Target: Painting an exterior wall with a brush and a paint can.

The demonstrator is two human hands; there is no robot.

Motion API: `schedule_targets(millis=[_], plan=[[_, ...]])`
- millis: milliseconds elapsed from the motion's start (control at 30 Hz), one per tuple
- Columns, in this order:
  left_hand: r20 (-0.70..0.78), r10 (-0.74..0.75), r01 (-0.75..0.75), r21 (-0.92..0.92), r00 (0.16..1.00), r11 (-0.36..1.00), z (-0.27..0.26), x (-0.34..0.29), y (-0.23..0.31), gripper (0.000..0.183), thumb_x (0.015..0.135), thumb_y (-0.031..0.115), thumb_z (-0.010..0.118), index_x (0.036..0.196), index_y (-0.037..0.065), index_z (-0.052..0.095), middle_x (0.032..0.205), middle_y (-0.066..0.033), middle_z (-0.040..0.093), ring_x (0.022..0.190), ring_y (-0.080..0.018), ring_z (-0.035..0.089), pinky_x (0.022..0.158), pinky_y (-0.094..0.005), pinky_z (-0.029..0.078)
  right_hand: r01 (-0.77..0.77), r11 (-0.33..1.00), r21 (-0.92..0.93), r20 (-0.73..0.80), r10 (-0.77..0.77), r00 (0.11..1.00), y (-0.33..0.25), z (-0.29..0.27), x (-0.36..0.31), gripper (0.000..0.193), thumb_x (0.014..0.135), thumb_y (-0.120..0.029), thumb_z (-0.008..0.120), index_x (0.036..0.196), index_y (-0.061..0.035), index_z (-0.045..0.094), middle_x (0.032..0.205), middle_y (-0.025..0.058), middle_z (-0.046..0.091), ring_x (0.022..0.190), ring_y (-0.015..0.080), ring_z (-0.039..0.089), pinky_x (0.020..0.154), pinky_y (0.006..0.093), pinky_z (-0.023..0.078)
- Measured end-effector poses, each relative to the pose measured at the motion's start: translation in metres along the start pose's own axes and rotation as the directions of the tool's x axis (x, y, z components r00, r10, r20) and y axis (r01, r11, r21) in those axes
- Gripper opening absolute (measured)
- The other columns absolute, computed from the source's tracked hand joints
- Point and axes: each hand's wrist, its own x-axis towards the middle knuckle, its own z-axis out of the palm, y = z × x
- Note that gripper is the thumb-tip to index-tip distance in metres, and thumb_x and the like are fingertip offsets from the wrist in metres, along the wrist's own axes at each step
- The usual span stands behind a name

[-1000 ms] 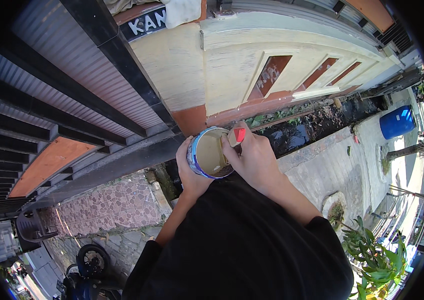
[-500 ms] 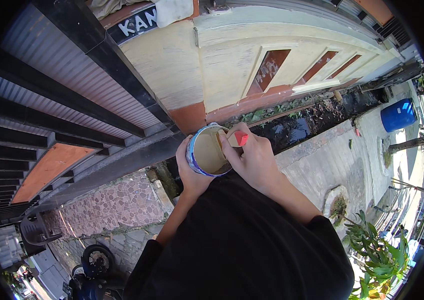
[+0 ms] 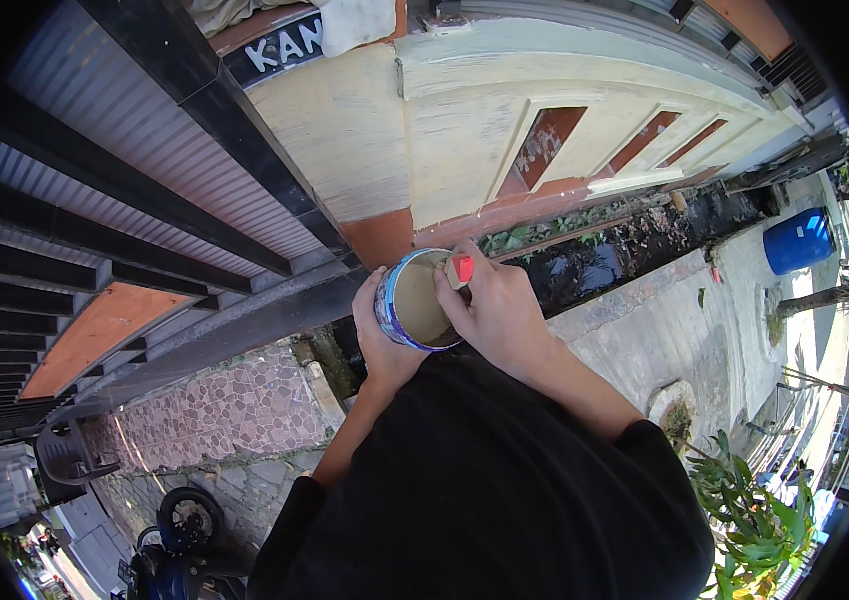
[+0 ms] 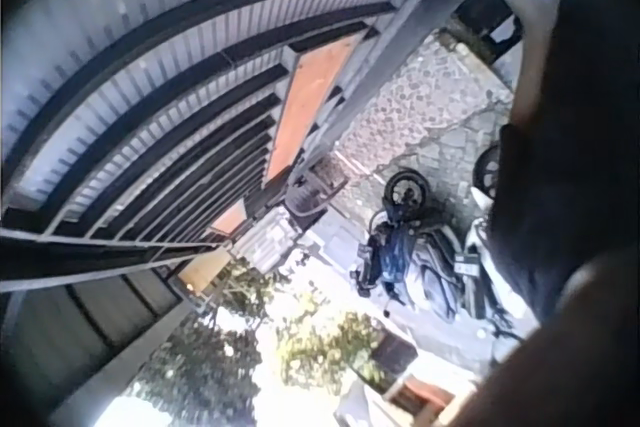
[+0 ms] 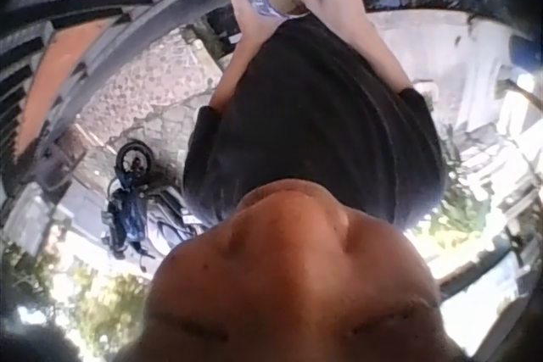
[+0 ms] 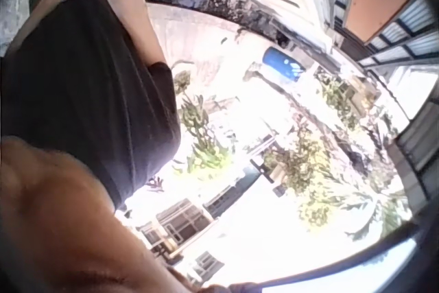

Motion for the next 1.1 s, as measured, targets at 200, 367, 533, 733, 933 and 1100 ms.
schedule_targets(millis=[200,367,533,733,933,1100], plan=[[0.009,-0.080,0.080,-0.022,0.997,0.997,0.000,0.004,-0.004,0.125,0.058,0.035,0.109,0.156,0.001,0.040,0.154,-0.0212,0.052,0.140,-0.0366,0.056,0.119,-0.0458,0.044,0.191,0.974,0.120,-0.133,-0.174,0.976,0.002,0.005,0.007,0.018,0.100,-0.010,0.073,0.103,0.0008,0.059,0.078,0.0206,0.071,0.069,0.0394,0.073,0.060,0.0445,0.057],[-0.012,-0.063,0.063,-0.006,0.998,0.998,-0.001,0.007,-0.005,0.125,0.057,0.034,0.109,0.156,0.000,0.039,0.154,-0.0211,0.051,0.141,-0.0356,0.055,0.120,-0.0455,0.043,0.125,0.985,0.120,-0.115,-0.111,0.987,0.008,0.005,0.008,0.017,0.100,-0.010,0.074,0.101,0.0006,0.060,0.076,0.0201,0.070,0.067,0.0379,0.073,0.058,0.0433,0.056],[-0.033,-0.043,0.043,0.013,0.999,0.999,0.001,0.008,-0.005,0.121,0.060,0.033,0.107,0.156,0.000,0.040,0.154,-0.0222,0.052,0.142,-0.0376,0.054,0.120,-0.0464,0.042,0.068,0.992,0.102,-0.079,-0.060,0.995,0.008,0.005,0.009,0.017,0.100,-0.010,0.073,0.101,0.0007,0.060,0.076,0.0204,0.070,0.066,0.0377,0.073,0.057,0.0429,0.056],[-0.048,0.043,-0.040,0.047,0.998,0.998,0.004,0.011,-0.005,0.115,0.065,0.030,0.104,0.156,0.001,0.040,0.154,-0.0224,0.053,0.142,-0.0396,0.054,0.120,-0.0477,0.042,0.049,0.998,0.032,-0.054,-0.048,0.997,0.009,0.001,0.011,0.016,0.100,-0.011,0.073,0.101,0.0007,0.062,0.076,0.0208,0.071,0.066,0.0381,0.073,0.059,0.0445,0.057],[-0.014,0.008,-0.008,0.019,1.000,1.000,0.006,0.015,-0.005,0.117,0.063,0.031,0.106,0.155,0.001,0.040,0.153,-0.0226,0.053,0.142,-0.0385,0.054,0.120,-0.0469,0.043,0.042,0.997,0.069,-0.092,-0.035,0.995,0.009,-0.002,0.015,0.018,0.100,-0.013,0.076,0.100,0.0011,0.066,0.060,0.0118,0.062,0.048,0.0257,0.064,0.049,0.0361,0.048],[0.017,-0.094,0.095,-0.039,0.995,0.995,0.006,0.015,-0.004,0.121,0.060,0.034,0.108,0.155,0.001,0.040,0.153,-0.0215,0.053,0.140,-0.0361,0.057,0.119,-0.0459,0.045,0.131,0.982,0.137,-0.113,-0.116,0.987,0.008,-0.008,0.011,0.014,0.098,-0.008,0.078,0.098,0.0035,0.070,0.087,0.0143,0.072,0.061,0.0276,0.071,0.056,0.0351,0.054]])
